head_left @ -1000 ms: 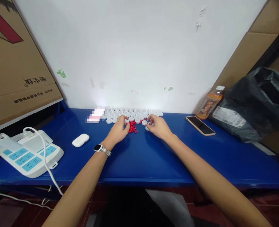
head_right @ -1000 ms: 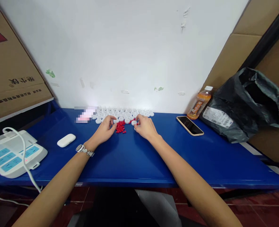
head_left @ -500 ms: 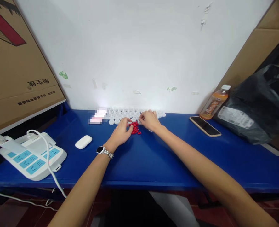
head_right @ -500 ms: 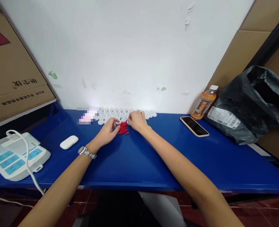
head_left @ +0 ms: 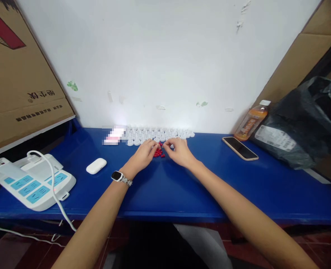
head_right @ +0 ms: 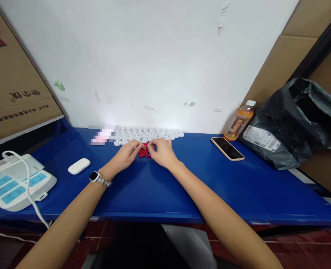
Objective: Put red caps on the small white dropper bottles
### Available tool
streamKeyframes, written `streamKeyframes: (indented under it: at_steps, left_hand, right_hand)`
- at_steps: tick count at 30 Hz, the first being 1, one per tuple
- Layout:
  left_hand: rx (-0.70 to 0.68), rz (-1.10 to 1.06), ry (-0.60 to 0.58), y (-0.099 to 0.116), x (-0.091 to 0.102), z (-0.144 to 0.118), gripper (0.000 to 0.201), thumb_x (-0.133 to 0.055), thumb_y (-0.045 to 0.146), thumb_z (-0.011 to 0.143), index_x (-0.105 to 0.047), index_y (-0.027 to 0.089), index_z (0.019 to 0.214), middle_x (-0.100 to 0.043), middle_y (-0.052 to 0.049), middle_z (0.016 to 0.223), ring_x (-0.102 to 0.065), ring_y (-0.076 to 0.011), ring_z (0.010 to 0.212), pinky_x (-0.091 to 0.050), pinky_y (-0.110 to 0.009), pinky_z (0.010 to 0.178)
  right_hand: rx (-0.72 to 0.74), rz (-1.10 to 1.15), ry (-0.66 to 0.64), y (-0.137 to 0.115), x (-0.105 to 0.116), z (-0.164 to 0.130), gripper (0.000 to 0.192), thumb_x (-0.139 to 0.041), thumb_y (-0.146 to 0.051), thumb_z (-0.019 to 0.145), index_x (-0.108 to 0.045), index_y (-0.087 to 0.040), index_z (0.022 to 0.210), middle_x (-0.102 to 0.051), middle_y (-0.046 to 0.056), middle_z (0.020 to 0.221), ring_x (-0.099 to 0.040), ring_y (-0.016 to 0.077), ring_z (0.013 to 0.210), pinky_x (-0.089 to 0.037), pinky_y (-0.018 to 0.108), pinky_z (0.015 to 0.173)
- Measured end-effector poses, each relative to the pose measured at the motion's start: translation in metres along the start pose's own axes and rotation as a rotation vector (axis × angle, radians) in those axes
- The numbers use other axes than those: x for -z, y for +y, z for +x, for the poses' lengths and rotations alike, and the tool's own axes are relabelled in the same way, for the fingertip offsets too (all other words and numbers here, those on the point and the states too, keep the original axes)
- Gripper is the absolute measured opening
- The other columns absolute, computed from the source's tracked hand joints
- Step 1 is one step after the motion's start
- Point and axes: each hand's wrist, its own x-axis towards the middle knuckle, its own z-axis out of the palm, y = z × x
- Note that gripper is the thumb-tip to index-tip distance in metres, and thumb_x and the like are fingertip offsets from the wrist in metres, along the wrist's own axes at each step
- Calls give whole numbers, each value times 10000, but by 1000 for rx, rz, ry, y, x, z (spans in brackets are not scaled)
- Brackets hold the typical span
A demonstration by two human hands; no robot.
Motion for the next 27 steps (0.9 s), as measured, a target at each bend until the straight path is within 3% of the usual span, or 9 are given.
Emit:
streamKeyframes:
  at_steps: [3,6,9,14,19,23,27]
  left_hand:
    - [40,-23,19,-1,2,-2,160,-471,256,954,-587,188,1041,-634,-91,1064,-612,-230,1026,-472,-392,960]
    - [53,-28,6,-3,0,-4,293,-503,152,879,-555,172,1166,-607,-118,1181,-600,-236,1108,-471,-398,989]
    - [61,-58,0,-4,-3,-4,293,-473,185,918,-554,170,1198,-618,-126,1184,-615,-230,1067,-494,-388,938]
    - [111,-134,-77,2,-1,-3,326,-555,423,938,-622,195,1161,-690,-34,897,-611,-172,738,-462,-281,676]
    - [108,-158,-80,16,6,-4,377,-515,513,940,-658,166,907,-606,16,684,-492,-122,597,-356,-242,578]
    - [127,-110,-76,21,7,-4,365,-487,446,931,-546,164,708,-485,40,596,-396,-100,557,-281,-239,537]
    - [154,-78,-93,23,5,-4,282,-518,337,862,-438,181,642,-462,46,579,-375,-95,551,-264,-239,529]
  right_hand:
    - [62,-247,-96,1,1,-4,130,-601,-257,887,-702,-201,827,-711,67,903,-546,242,955,-311,398,887]
    - [74,-339,-142,1,0,-6,108,-622,-254,884,-695,-195,830,-704,83,942,-529,261,981,-295,410,880]
    - [67,-338,-175,2,-1,-5,112,-616,-226,891,-693,-198,814,-699,75,913,-533,252,956,-294,401,868]
    - [86,-325,-197,4,-1,-5,120,-589,-198,901,-691,-194,838,-708,75,899,-545,254,954,-303,402,863]
    - [104,-304,-147,5,5,-4,135,-595,-216,896,-662,-193,782,-723,77,890,-556,257,954,-330,400,869]
    - [44,-90,-76,7,6,-1,98,-597,-217,877,-665,-194,810,-719,50,835,-603,203,839,-404,356,827]
    - [-103,445,42,9,-3,4,129,-627,-307,856,-654,-184,881,-728,39,800,-661,168,736,-492,302,728]
